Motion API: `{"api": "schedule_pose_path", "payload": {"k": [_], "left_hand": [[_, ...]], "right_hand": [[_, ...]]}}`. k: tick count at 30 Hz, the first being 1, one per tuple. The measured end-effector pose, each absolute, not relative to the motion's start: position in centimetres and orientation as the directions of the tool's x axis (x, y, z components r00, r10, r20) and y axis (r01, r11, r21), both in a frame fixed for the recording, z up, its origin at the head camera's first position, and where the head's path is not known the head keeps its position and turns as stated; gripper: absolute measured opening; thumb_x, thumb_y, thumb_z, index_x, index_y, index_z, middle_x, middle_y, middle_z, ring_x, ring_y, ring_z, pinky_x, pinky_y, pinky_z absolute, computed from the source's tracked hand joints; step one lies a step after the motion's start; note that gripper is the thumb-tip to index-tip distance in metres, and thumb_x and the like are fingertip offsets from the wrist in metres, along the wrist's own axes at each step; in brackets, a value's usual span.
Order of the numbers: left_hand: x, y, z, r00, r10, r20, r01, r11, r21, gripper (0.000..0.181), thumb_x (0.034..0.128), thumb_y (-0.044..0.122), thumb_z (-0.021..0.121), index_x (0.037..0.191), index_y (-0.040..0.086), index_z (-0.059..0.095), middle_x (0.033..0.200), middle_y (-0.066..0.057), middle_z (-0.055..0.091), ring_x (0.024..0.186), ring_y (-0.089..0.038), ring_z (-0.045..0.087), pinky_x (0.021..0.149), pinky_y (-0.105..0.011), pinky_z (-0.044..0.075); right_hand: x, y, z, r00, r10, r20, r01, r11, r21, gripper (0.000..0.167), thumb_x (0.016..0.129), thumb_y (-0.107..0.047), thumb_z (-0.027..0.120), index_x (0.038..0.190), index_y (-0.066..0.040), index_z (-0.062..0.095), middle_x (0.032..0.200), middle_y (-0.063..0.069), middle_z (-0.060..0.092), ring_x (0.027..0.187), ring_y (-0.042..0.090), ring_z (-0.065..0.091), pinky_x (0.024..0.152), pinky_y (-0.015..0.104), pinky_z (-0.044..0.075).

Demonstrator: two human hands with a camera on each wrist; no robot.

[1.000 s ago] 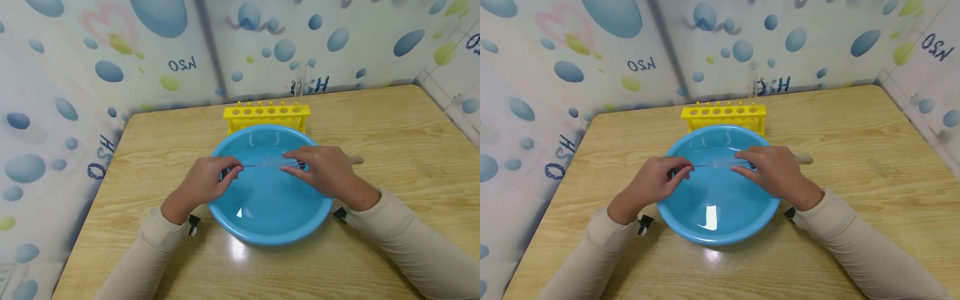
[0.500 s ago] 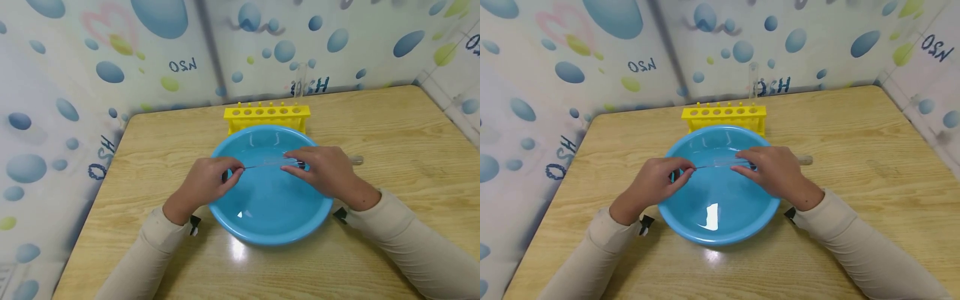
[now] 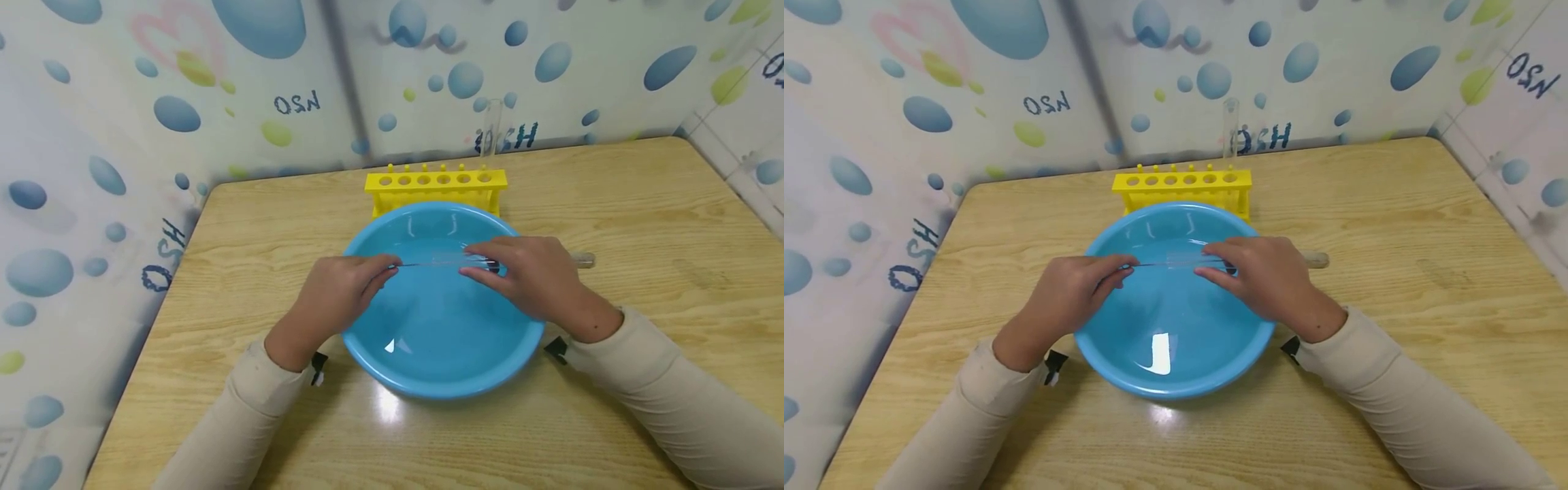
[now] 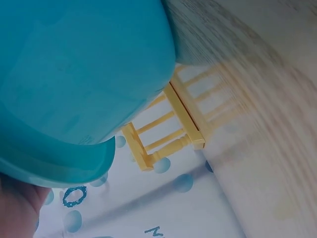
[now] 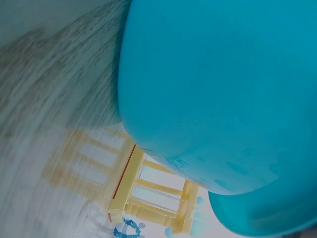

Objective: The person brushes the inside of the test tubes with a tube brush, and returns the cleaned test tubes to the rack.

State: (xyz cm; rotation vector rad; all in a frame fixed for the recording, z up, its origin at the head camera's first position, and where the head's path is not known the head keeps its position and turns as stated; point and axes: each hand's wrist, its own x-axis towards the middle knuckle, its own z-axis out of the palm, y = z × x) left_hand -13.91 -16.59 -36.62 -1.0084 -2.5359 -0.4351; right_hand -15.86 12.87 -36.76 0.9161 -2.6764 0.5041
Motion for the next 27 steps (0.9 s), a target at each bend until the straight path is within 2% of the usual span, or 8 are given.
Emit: {"api": "schedule_pose_path", "payload": {"k": [8,17,19,22,27], "left_hand": [[-13.89,-16.67,-36.71,-0.681,0.587,0.438,0.700,0.698,0.151,0.024,0.0911,0.016,0.074,0.114,0.013,0.070,0.082,0.001,0.076,0.064,-0.011,0.069,0.055,-0.023,0.052],[-14.02,-16.67,-36.76,-0.660,0.596,0.457,0.724,0.668,0.174,0.010,0.0927,0.014,0.071,0.102,0.011,0.070,0.064,0.005,0.065,0.055,-0.007,0.059,0.051,-0.022,0.048],[-14.05,-16.70,-36.81,-0.667,0.597,0.446,0.724,0.662,0.196,0.005,0.0938,0.015,0.069,0.096,0.011,0.069,0.061,0.006,0.062,0.053,-0.006,0.054,0.051,-0.021,0.045],[-14.18,-16.78,-36.85,-0.691,0.593,0.414,0.712,0.658,0.246,0.009,0.0970,0.017,0.065,0.091,0.010,0.067,0.061,0.006,0.059,0.053,-0.006,0.050,0.052,-0.020,0.043],[-14.28,-16.91,-36.73,-0.741,0.577,0.343,0.670,0.659,0.341,0.016,0.1012,0.019,0.059,0.092,0.010,0.069,0.064,0.006,0.058,0.055,-0.005,0.048,0.054,-0.021,0.043]], "right_hand": [[-15.83,12.88,-36.74,-0.768,-0.545,0.336,-0.630,0.739,-0.240,0.037,0.084,-0.038,0.080,0.114,-0.016,0.076,0.085,0.002,0.076,0.069,0.016,0.069,0.051,0.024,0.045],[-15.89,12.86,-36.67,-0.772,-0.545,0.326,-0.625,0.743,-0.240,0.038,0.085,-0.039,0.079,0.115,-0.016,0.075,0.086,0.003,0.077,0.070,0.016,0.070,0.050,0.024,0.044],[-15.86,12.86,-36.68,-0.771,-0.548,0.323,-0.628,0.739,-0.244,0.038,0.085,-0.039,0.079,0.115,-0.016,0.075,0.086,0.003,0.077,0.069,0.015,0.069,0.050,0.023,0.043],[-15.83,12.87,-36.72,-0.761,-0.554,0.337,-0.639,0.731,-0.242,0.037,0.084,-0.038,0.080,0.114,-0.017,0.076,0.085,0.002,0.077,0.069,0.015,0.070,0.049,0.023,0.042],[-15.83,12.84,-36.78,-0.748,-0.558,0.360,-0.653,0.715,-0.249,0.037,0.084,-0.039,0.080,0.113,-0.017,0.077,0.085,0.002,0.077,0.070,0.015,0.071,0.050,0.023,0.044]]}}
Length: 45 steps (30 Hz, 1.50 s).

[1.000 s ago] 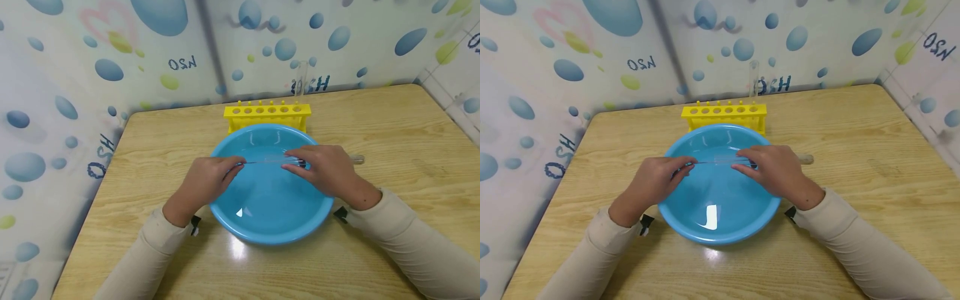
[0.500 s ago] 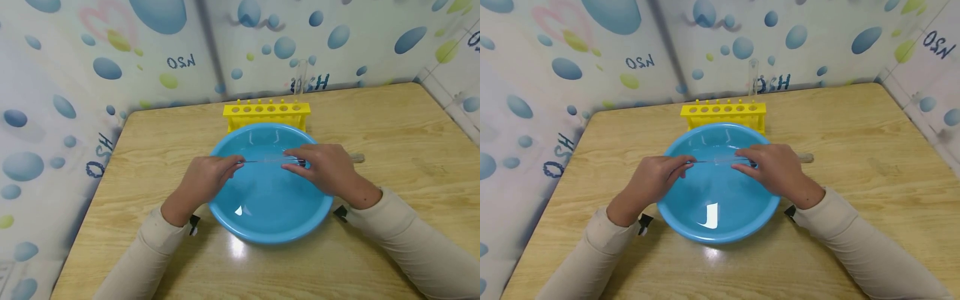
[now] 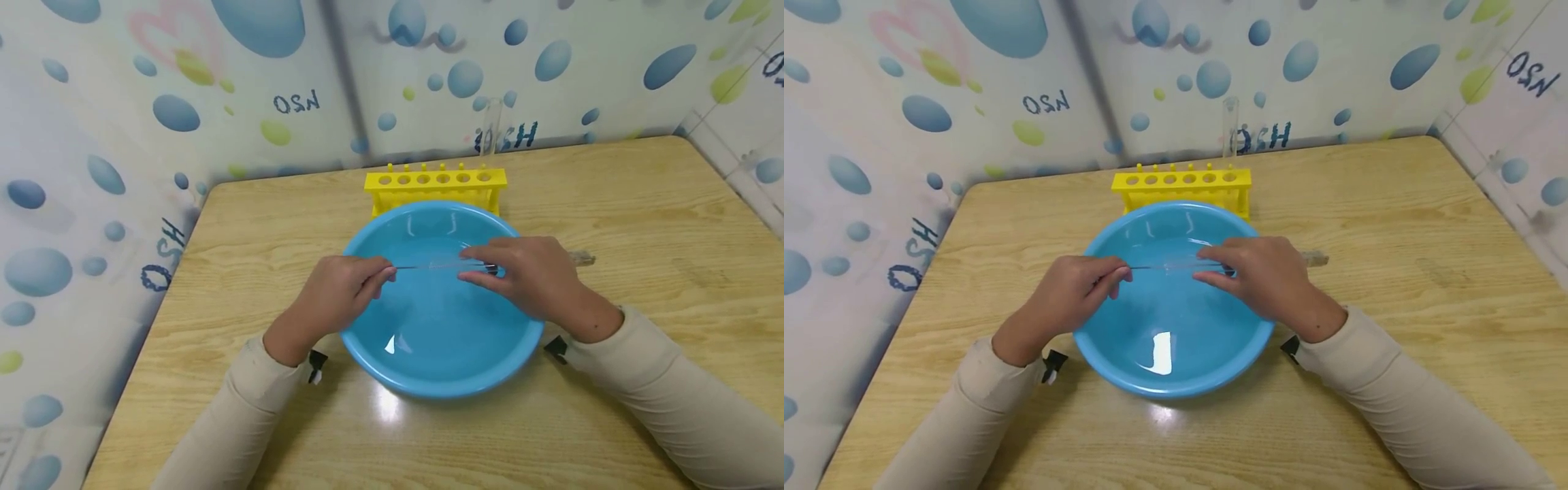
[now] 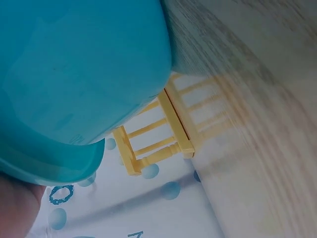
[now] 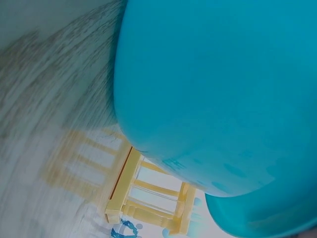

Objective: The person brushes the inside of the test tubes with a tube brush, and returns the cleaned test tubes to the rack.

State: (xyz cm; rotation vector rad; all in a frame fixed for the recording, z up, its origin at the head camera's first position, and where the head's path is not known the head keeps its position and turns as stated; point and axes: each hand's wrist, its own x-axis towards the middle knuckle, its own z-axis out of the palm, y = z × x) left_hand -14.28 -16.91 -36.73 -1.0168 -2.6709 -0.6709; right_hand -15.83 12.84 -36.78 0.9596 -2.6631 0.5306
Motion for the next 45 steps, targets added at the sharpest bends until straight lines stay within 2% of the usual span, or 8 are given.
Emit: {"api": "schedule_pose_path", "payload": {"k": [4,11,17,20,25,37,45], "left_hand": [[-14.32,-16.94,-36.79,-0.768,0.562,0.307,0.641,0.663,0.387,0.017,0.1016,0.022,0.059,0.095,0.011,0.070,0.065,0.006,0.057,0.056,-0.004,0.047,0.054,-0.021,0.044],[-14.42,-17.01,-36.90,-0.762,0.567,0.313,0.648,0.656,0.388,0.022,0.1010,0.018,0.052,0.088,0.011,0.068,0.067,0.004,0.062,0.055,-0.006,0.047,0.053,-0.021,0.044],[-14.40,-17.05,-36.82,-0.772,0.563,0.295,0.635,0.659,0.402,0.019,0.0994,0.019,0.052,0.085,0.012,0.062,0.063,0.004,0.051,0.055,-0.006,0.045,0.052,-0.022,0.042],[-14.44,-17.05,-36.78,-0.768,0.565,0.301,0.640,0.655,0.402,0.018,0.0991,0.020,0.053,0.087,0.011,0.063,0.063,0.004,0.051,0.056,-0.006,0.046,0.053,-0.022,0.042],[-14.53,-17.10,-36.91,-0.754,0.583,0.304,0.656,0.635,0.408,0.016,0.0979,0.020,0.056,0.089,0.010,0.065,0.066,0.004,0.056,0.059,-0.007,0.050,0.054,-0.022,0.044],[-14.74,-17.33,-36.90,-0.739,0.580,0.341,0.662,0.536,0.524,0.009,0.0961,0.010,0.066,0.095,0.004,0.072,0.074,0.002,0.068,0.062,-0.004,0.055,0.057,-0.022,0.049],[-14.43,-16.98,-36.41,-0.749,0.547,0.375,0.661,0.577,0.479,0.011,0.0932,0.007,0.069,0.103,0.005,0.073,0.083,0.001,0.074,0.064,-0.005,0.058,0.057,-0.020,0.048]], "right_hand": [[-15.82,12.84,-36.82,-0.746,-0.560,0.361,-0.656,0.712,-0.251,0.038,0.083,-0.039,0.081,0.113,-0.017,0.077,0.086,0.002,0.077,0.070,0.015,0.071,0.050,0.023,0.045],[-15.88,12.82,-36.80,-0.734,-0.568,0.373,-0.667,0.706,-0.238,0.037,0.082,-0.039,0.082,0.111,-0.016,0.077,0.085,0.001,0.077,0.069,0.014,0.070,0.051,0.025,0.046],[-15.89,12.80,-36.87,-0.735,-0.566,0.374,-0.666,0.708,-0.236,0.037,0.082,-0.039,0.082,0.110,-0.016,0.077,0.084,0.001,0.077,0.068,0.014,0.070,0.049,0.024,0.044],[-15.93,12.82,-36.90,-0.734,-0.564,0.379,-0.665,0.710,-0.233,0.037,0.082,-0.039,0.082,0.110,-0.016,0.077,0.084,0.001,0.077,0.067,0.014,0.069,0.049,0.024,0.044],[-15.92,12.86,-37.01,-0.733,-0.566,0.378,-0.668,0.706,-0.237,0.036,0.082,-0.039,0.082,0.109,-0.016,0.078,0.086,0.002,0.077,0.068,0.014,0.070,0.050,0.024,0.045],[-15.92,12.91,-36.90,-0.738,-0.560,0.377,-0.663,0.708,-0.244,0.037,0.083,-0.037,0.081,0.112,-0.015,0.076,0.089,0.003,0.078,0.073,0.016,0.073,0.051,0.026,0.046],[-15.90,12.98,-37.03,-0.740,-0.555,0.380,-0.660,0.708,-0.250,0.038,0.083,-0.038,0.081,0.113,-0.015,0.076,0.093,0.004,0.078,0.075,0.018,0.074,0.050,0.026,0.046]]}}
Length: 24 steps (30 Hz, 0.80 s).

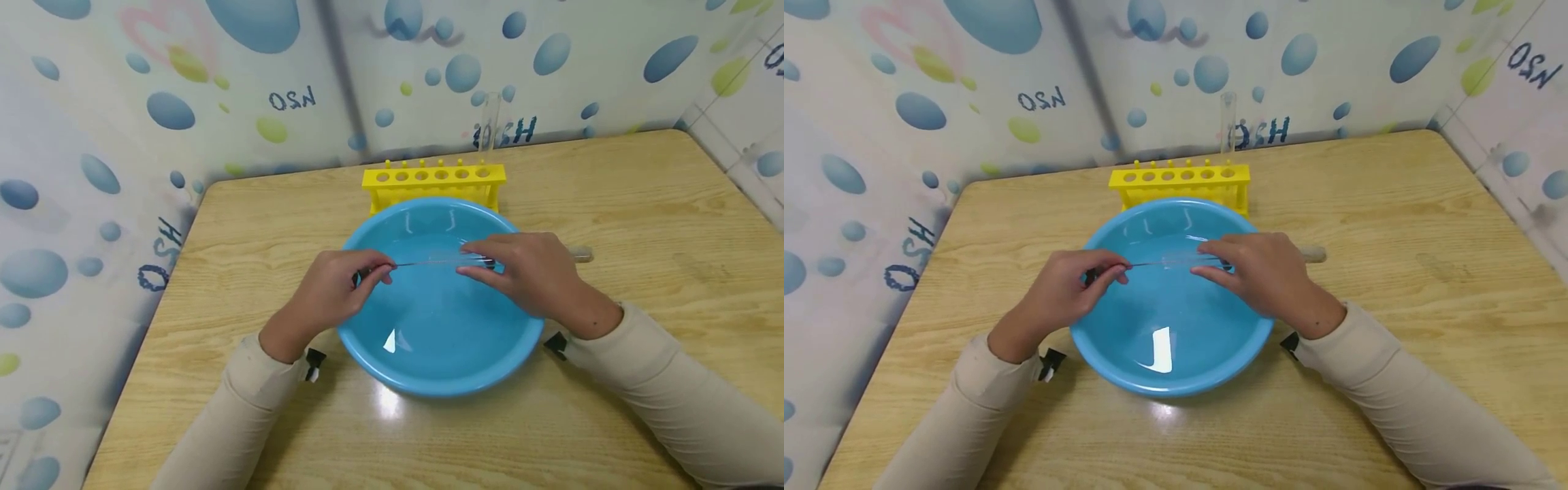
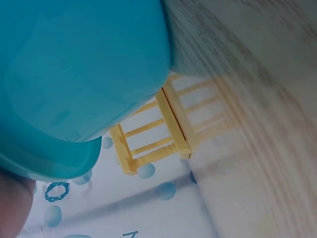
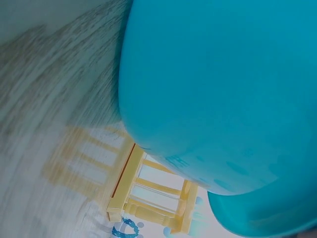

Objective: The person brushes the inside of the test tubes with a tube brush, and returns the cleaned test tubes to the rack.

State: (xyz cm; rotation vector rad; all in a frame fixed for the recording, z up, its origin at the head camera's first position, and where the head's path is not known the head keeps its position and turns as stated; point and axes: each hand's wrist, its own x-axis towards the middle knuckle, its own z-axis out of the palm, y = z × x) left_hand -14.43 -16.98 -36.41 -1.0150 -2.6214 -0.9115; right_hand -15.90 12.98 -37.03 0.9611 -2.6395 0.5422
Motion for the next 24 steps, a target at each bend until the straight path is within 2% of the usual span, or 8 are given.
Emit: {"api": "schedule_pose_path", "payload": {"k": [13,20,24], "left_hand": [[-14.25,-16.94,-36.79,-0.706,0.582,0.403,0.708,0.601,0.372,0.009,0.0904,0.015,0.072,0.096,0.008,0.071,0.082,0.001,0.072,0.063,-0.006,0.058,0.057,-0.021,0.050],[-14.38,-16.77,-36.77,-0.675,0.586,0.449,0.731,0.615,0.295,0.013,0.0892,0.013,0.075,0.101,0.008,0.072,0.087,-0.001,0.075,0.067,-0.008,0.065,0.060,-0.022,0.054],[-14.25,-16.68,-36.80,-0.659,0.596,0.458,0.737,0.634,0.235,0.014,0.0910,0.013,0.073,0.104,0.009,0.073,0.085,-0.001,0.076,0.063,-0.009,0.064,0.057,-0.020,0.050]], "right_hand": [[-15.87,12.87,-36.88,-0.752,-0.553,0.358,-0.648,0.719,-0.252,0.039,0.084,-0.038,0.080,0.114,-0.015,0.076,0.092,0.003,0.078,0.075,0.017,0.074,0.053,0.027,0.049],[-15.98,12.81,-36.79,-0.758,-0.548,0.353,-0.640,0.728,-0.245,0.039,0.085,-0.039,0.080,0.115,-0.015,0.076,0.090,0.004,0.078,0.074,0.018,0.073,0.053,0.028,0.049],[-15.98,12.79,-36.80,-0.762,-0.547,0.346,-0.637,0.729,-0.251,0.038,0.084,-0.038,0.080,0.115,-0.015,0.075,0.092,0.004,0.078,0.075,0.018,0.074,0.054,0.029,0.051]]}}
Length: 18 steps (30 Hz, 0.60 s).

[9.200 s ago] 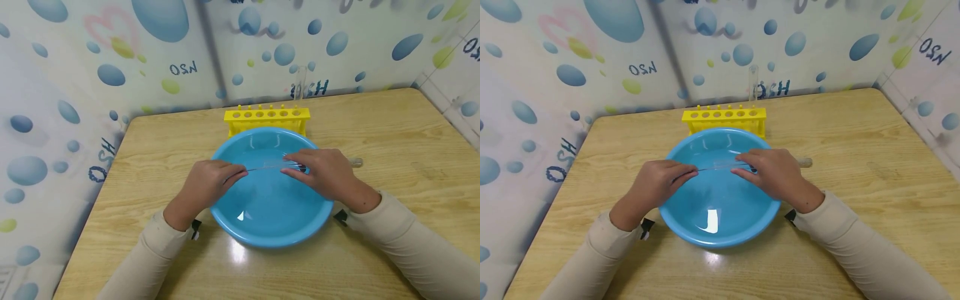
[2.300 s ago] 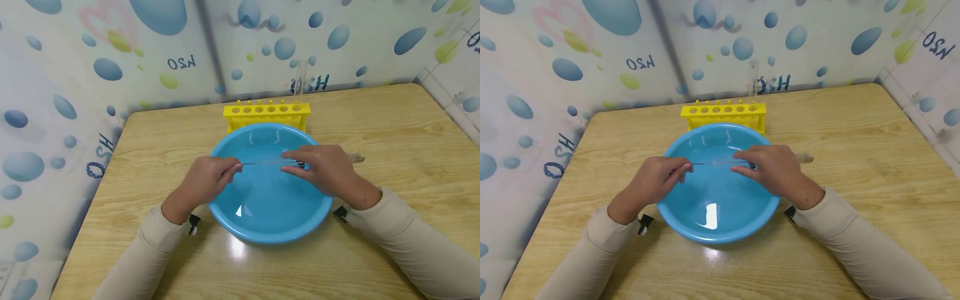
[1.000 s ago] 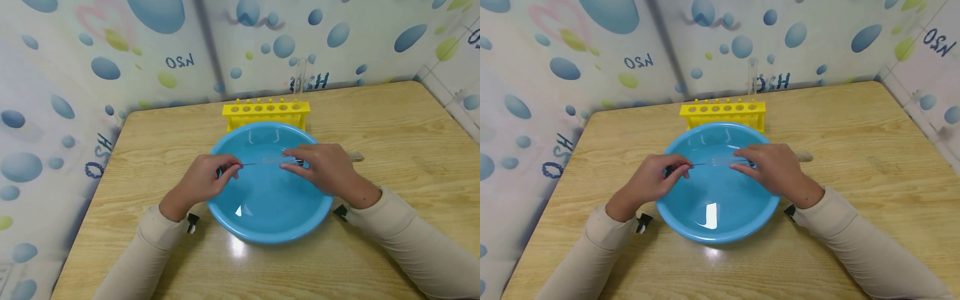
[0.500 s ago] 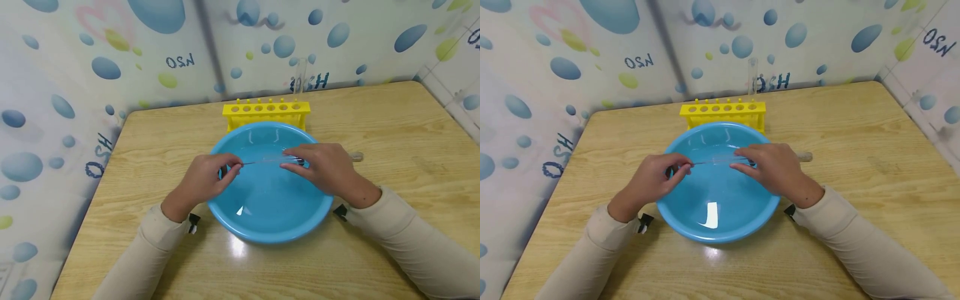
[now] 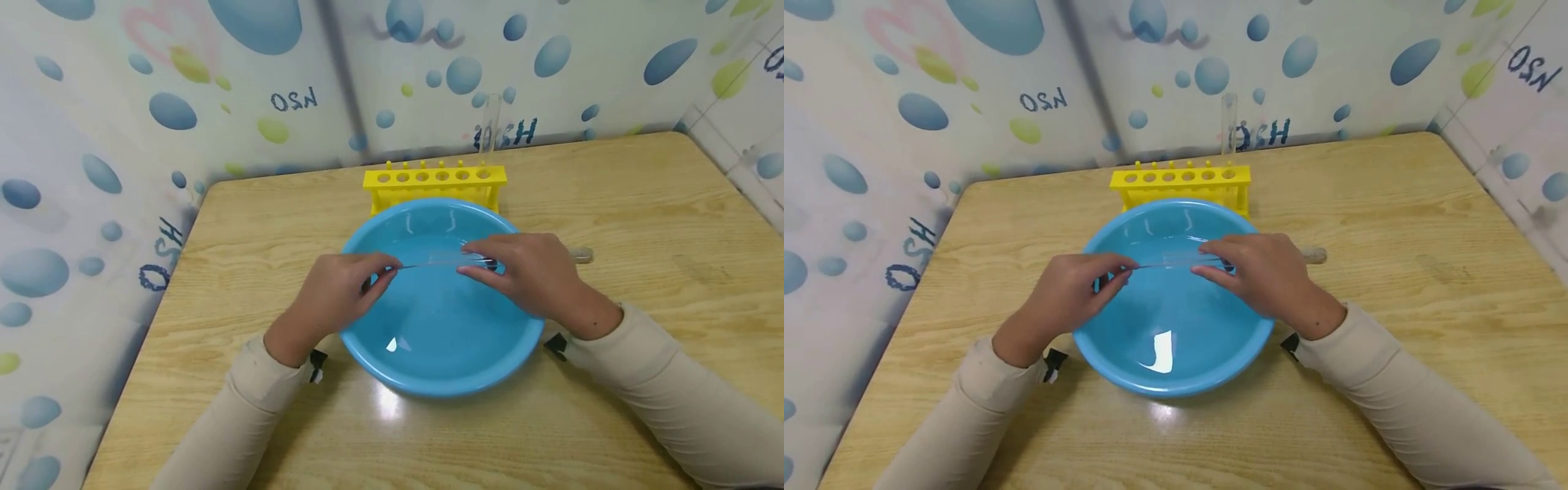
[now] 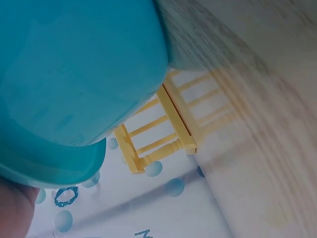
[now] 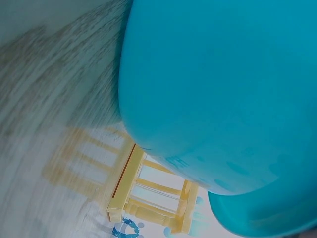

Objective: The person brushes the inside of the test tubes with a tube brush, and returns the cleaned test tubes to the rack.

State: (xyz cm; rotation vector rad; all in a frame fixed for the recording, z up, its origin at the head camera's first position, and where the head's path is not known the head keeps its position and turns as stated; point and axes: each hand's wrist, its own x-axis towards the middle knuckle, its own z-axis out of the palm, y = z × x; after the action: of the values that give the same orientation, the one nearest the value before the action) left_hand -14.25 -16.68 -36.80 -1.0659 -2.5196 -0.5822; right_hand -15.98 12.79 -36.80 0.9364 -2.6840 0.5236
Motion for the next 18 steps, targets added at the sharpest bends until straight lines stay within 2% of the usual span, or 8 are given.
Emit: {"api": "schedule_pose_path", "payload": {"k": [7,14,18], "left_hand": [[-14.20,-16.84,-36.78,-0.654,0.606,0.452,0.741,0.632,0.226,0.017,0.0931,0.013,0.063,0.106,0.010,0.073,0.078,0.001,0.072,0.047,-0.005,0.038,0.045,-0.019,0.031],[-14.18,-16.81,-36.75,-0.649,0.617,0.445,0.747,0.629,0.217,0.018,0.0936,0.017,0.065,0.108,0.010,0.073,0.077,0.002,0.070,0.050,-0.005,0.046,0.047,-0.018,0.036],[-14.17,-16.72,-36.73,-0.653,0.615,0.443,0.743,0.632,0.218,0.018,0.0934,0.015,0.065,0.108,0.009,0.073,0.075,0.001,0.069,0.048,-0.006,0.042,0.045,-0.018,0.033]], "right_hand": [[-16.00,12.78,-36.80,-0.754,-0.553,0.355,-0.645,0.724,-0.243,0.038,0.084,-0.038,0.080,0.114,-0.015,0.076,0.090,0.004,0.078,0.073,0.018,0.073,0.053,0.028,0.049],[-15.94,12.86,-36.84,-0.750,-0.555,0.361,-0.649,0.722,-0.240,0.038,0.084,-0.038,0.080,0.113,-0.015,0.076,0.088,0.003,0.078,0.071,0.016,0.072,0.051,0.027,0.047],[-15.93,12.90,-36.91,-0.752,-0.553,0.358,-0.647,0.723,-0.243,0.038,0.084,-0.038,0.080,0.114,-0.015,0.076,0.089,0.003,0.078,0.072,0.017,0.072,0.051,0.027,0.047]]}}
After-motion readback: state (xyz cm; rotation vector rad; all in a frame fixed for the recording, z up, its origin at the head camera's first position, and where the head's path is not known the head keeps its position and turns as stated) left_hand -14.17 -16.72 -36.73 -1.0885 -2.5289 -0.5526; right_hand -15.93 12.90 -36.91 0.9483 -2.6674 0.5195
